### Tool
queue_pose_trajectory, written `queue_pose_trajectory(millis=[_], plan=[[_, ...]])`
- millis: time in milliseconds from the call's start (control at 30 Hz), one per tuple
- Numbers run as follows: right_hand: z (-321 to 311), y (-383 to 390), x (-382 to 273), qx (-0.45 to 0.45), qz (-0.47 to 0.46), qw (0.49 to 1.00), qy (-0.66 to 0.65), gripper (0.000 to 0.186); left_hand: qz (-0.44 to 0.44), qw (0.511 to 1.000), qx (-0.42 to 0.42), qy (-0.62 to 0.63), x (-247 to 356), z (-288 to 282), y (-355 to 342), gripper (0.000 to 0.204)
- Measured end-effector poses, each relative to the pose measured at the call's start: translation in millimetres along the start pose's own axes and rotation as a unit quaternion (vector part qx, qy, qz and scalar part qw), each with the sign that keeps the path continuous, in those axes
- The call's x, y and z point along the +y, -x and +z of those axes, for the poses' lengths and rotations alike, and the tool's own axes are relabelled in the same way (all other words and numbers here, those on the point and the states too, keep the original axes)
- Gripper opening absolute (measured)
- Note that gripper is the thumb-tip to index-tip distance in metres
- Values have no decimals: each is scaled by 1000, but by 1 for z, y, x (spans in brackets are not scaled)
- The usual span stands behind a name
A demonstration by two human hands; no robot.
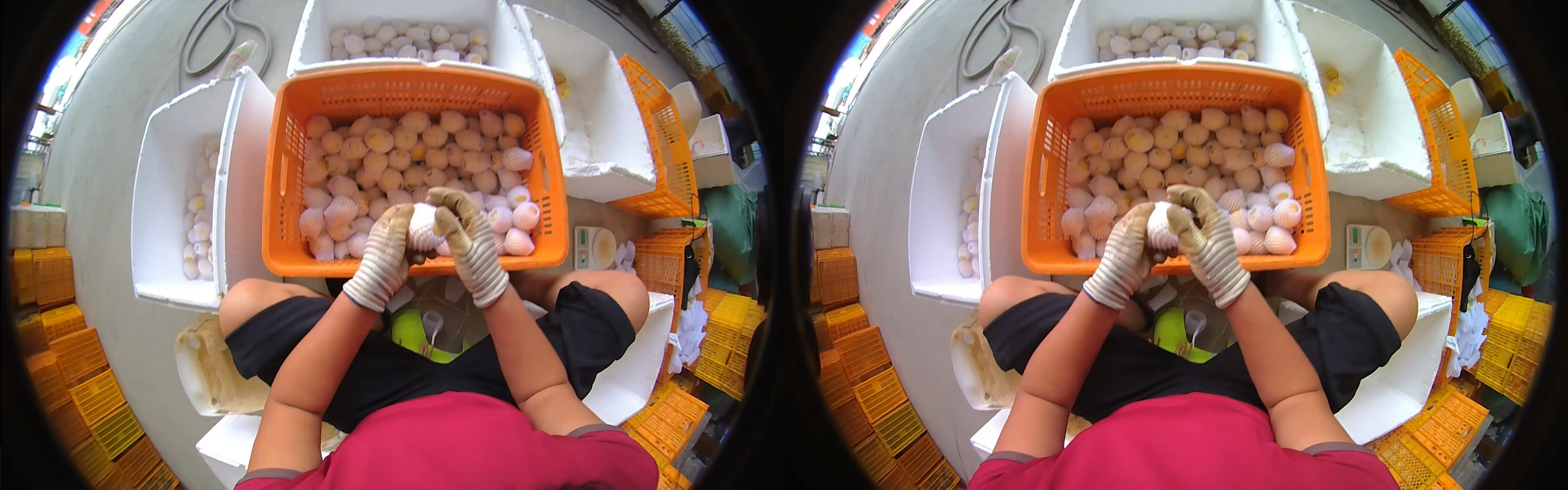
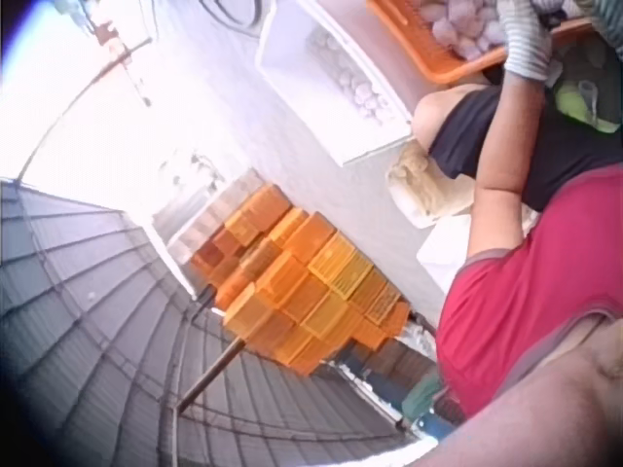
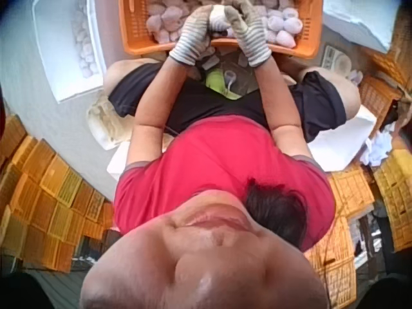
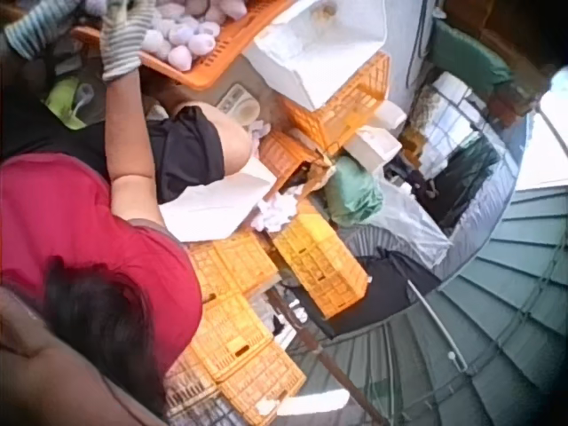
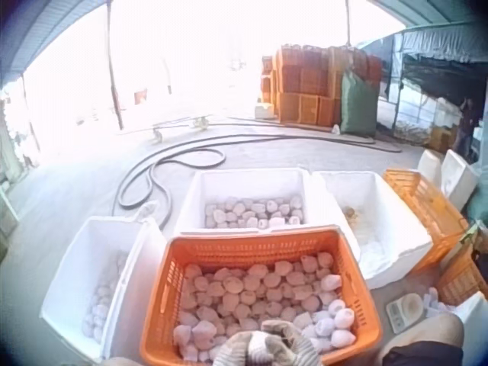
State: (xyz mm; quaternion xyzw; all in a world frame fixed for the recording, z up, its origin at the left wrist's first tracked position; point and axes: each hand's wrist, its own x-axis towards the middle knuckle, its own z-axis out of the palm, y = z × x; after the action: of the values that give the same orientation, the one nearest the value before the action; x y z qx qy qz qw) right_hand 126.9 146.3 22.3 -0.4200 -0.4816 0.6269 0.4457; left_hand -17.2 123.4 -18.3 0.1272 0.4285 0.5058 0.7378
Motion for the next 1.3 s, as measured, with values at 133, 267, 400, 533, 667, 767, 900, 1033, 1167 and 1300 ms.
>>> queue_pose_trajectory(millis=[133,267,400,533,667,767,900,1033,1167,1300], plan=[[13,1,25,-10,112,989,-93,59,90,986,128,-60,-15,2,-3,29],[-10,-22,47,-68,291,890,-344,43,151,942,133,-267,-12,0,-6,35],[-20,-99,37,-59,324,887,-323,45,170,958,142,-184,11,16,5,41],[-25,-202,-29,-30,115,919,-375,55,91,981,168,-26,31,18,9,42],[-6,-234,-2,56,24,994,91,53,32,972,190,138,23,-6,5,38],[-3,-235,96,-52,46,908,414,58,38,977,170,119,26,-1,-5,33],[43,-242,153,-113,56,795,593,77,61,971,183,143,40,-1,-5,29],[52,-257,184,-65,23,742,667,81,89,964,205,143,64,1,1,29],[28,-252,169,-109,32,876,468,72,97,954,262,112,60,-16,-10,40],[21,-165,99,-137,-57,959,243,71,72,947,301,84,60,-17,-20,57]])
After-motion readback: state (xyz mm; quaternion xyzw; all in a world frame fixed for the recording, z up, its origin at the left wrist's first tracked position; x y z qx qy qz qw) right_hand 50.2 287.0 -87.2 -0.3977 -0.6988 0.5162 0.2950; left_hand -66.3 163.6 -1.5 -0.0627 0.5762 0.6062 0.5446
